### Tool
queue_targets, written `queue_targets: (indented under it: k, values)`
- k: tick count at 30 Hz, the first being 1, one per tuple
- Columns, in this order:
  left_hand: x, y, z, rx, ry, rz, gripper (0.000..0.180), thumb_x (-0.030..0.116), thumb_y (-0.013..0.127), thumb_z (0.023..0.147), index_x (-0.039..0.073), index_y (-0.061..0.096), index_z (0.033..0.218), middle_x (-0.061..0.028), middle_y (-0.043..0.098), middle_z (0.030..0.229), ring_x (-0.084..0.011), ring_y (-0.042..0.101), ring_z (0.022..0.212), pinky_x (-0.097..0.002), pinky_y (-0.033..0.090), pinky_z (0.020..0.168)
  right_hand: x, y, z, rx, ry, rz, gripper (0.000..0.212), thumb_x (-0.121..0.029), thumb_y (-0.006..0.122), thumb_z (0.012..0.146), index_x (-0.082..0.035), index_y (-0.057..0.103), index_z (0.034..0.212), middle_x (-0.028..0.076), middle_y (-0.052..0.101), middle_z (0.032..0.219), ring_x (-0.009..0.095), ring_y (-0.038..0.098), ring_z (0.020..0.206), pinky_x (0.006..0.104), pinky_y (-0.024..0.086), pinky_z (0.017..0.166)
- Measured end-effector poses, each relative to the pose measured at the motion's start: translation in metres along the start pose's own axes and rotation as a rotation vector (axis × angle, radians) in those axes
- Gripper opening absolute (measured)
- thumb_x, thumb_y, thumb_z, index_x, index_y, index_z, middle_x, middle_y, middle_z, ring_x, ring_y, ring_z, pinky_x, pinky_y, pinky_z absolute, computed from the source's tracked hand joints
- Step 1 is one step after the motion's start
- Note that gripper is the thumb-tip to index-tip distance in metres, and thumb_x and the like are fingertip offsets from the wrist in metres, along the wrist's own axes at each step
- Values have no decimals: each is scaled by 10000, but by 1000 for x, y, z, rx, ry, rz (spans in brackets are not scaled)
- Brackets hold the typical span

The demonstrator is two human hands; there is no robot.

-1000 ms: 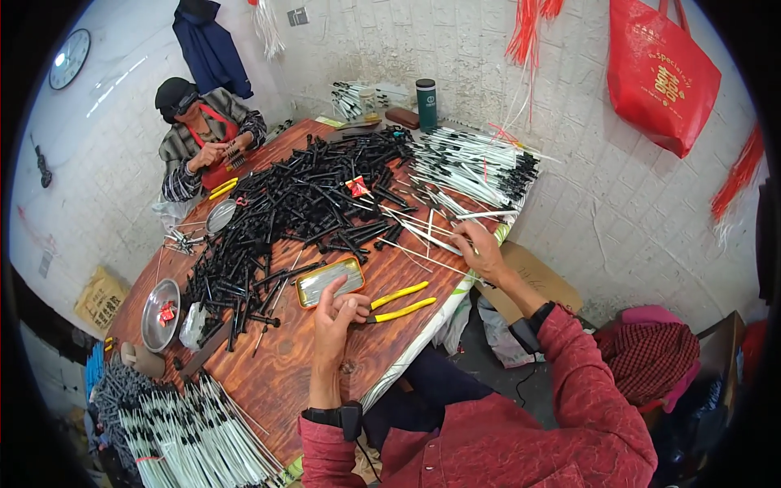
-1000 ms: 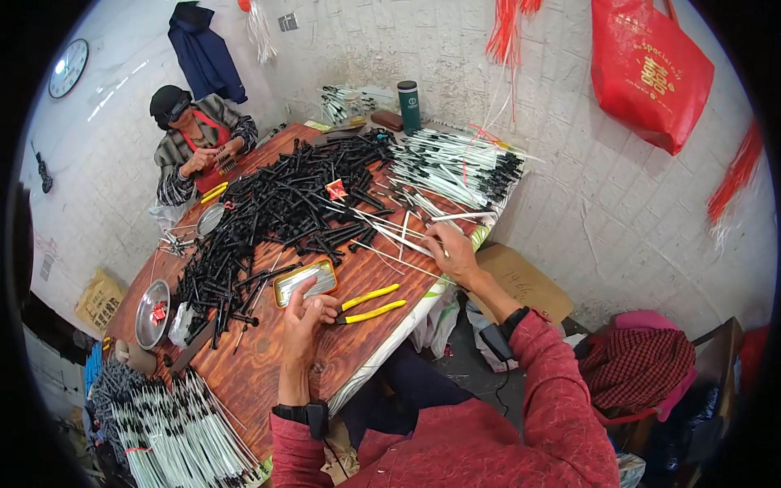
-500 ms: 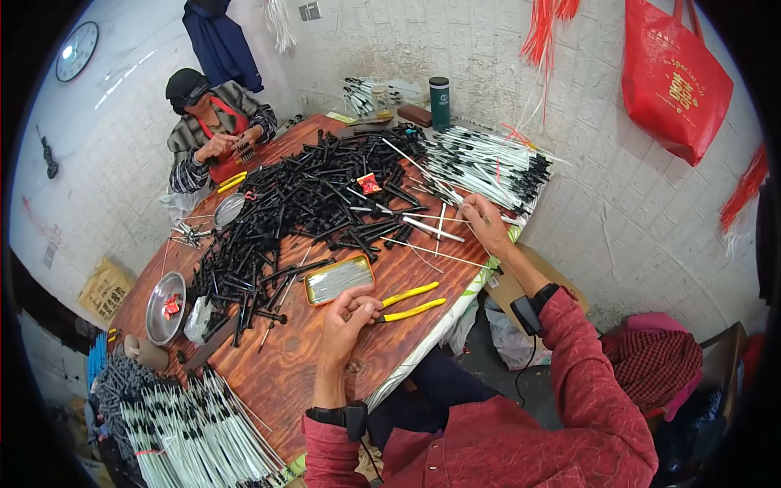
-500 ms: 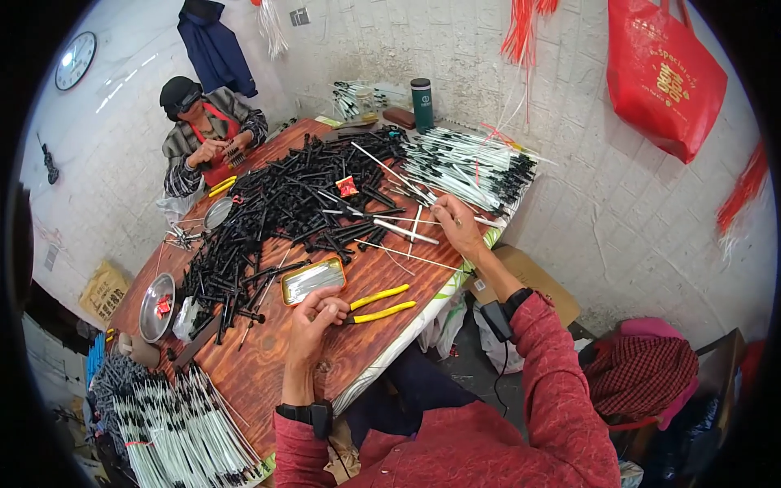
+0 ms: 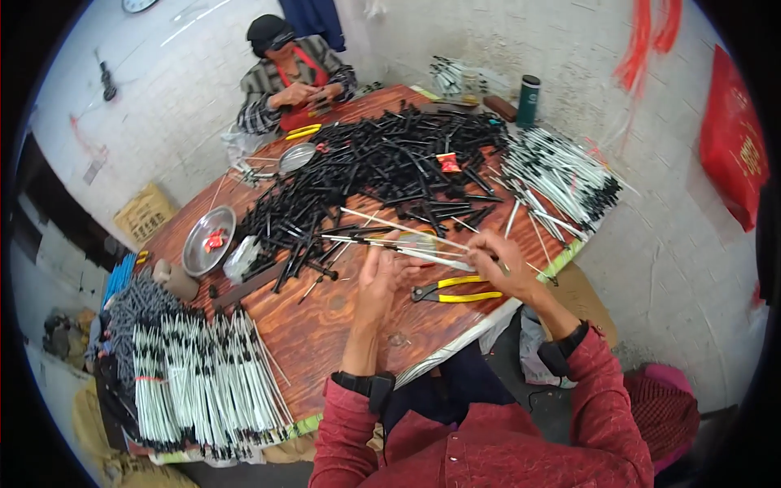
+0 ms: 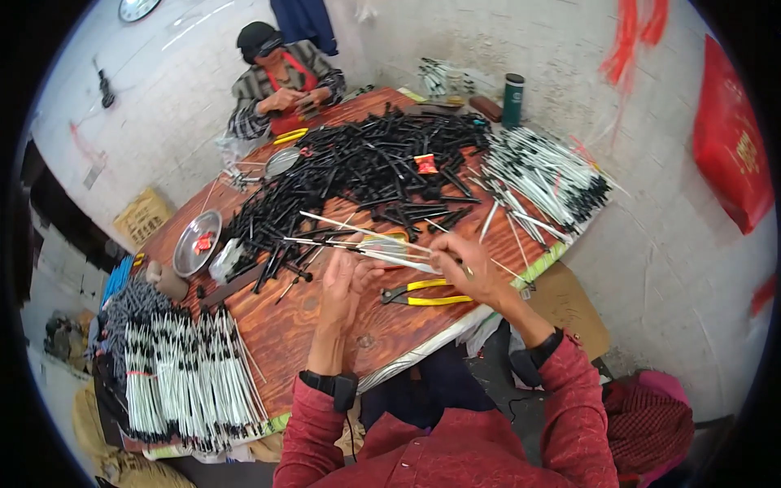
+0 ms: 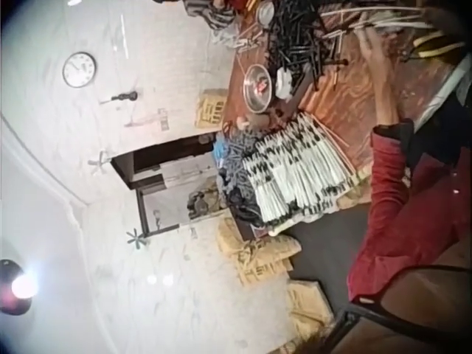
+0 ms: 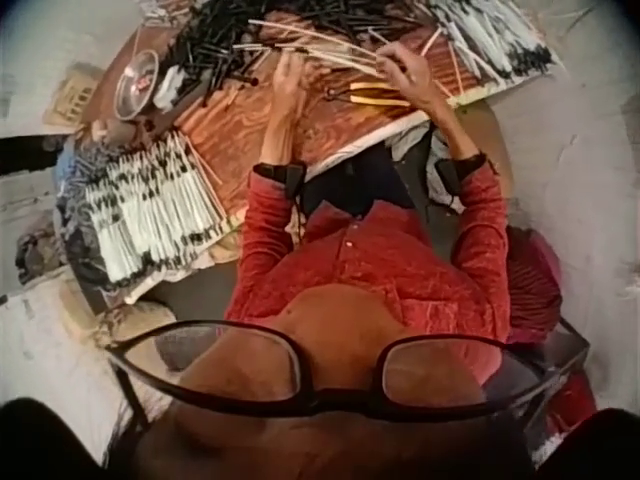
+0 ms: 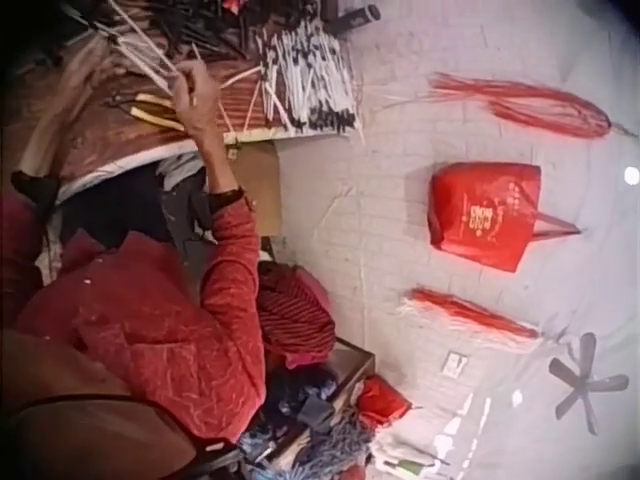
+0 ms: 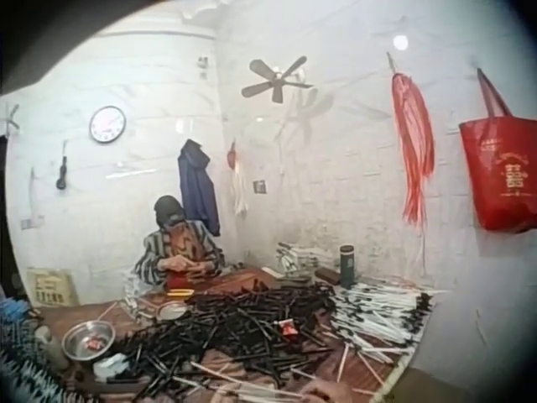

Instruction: The person uses pliers to trim the ends of white rods attached to a hub, then threads small black components onto a wire and slides them onto a bundle of rods.

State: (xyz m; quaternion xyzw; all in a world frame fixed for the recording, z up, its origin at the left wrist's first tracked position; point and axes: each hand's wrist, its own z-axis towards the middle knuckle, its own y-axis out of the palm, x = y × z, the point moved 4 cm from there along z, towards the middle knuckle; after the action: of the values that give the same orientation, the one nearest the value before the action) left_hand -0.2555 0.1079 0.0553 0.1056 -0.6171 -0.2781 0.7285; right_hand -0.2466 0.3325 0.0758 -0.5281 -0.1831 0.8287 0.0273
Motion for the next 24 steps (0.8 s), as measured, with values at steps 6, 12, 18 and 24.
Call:
queue_targets:
  k: [6,12,18,24]
  values:
    - [4,-16,-3,-86,-9,-74,466,291,446,1055,2,408,1419,-143,639,1153,-182,645,966,-327,555,835,-6,38,-23,-142,251,164,161,-155,563,989,5,563,969,36,593,747,59,549,658,240,420,570]
    - [16,-20,-7,-17,131,114,431,282,466,1049,7,448,1380,-116,644,1145,-168,642,967,-307,542,838,-5,45,-32,-97,248,153,166,-165,592,977,0,579,957,17,596,692,47,535,626,230,391,546]
    - [19,-32,-3,90,116,-118,412,250,504,1035,27,451,1378,-84,643,1091,-161,633,989,-306,534,846,-14,53,-34,30,186,-22,154,-135,615,960,11,579,928,39,639,671,56,563,608,246,423,549]
    - [15,-38,3,130,64,-224,377,213,531,1022,44,464,1352,-58,625,1054,-159,625,980,-309,534,854,-15,57,-34,111,110,7,120,-99,570,971,20,559,953,60,652,691,78,586,617,248,445,570]
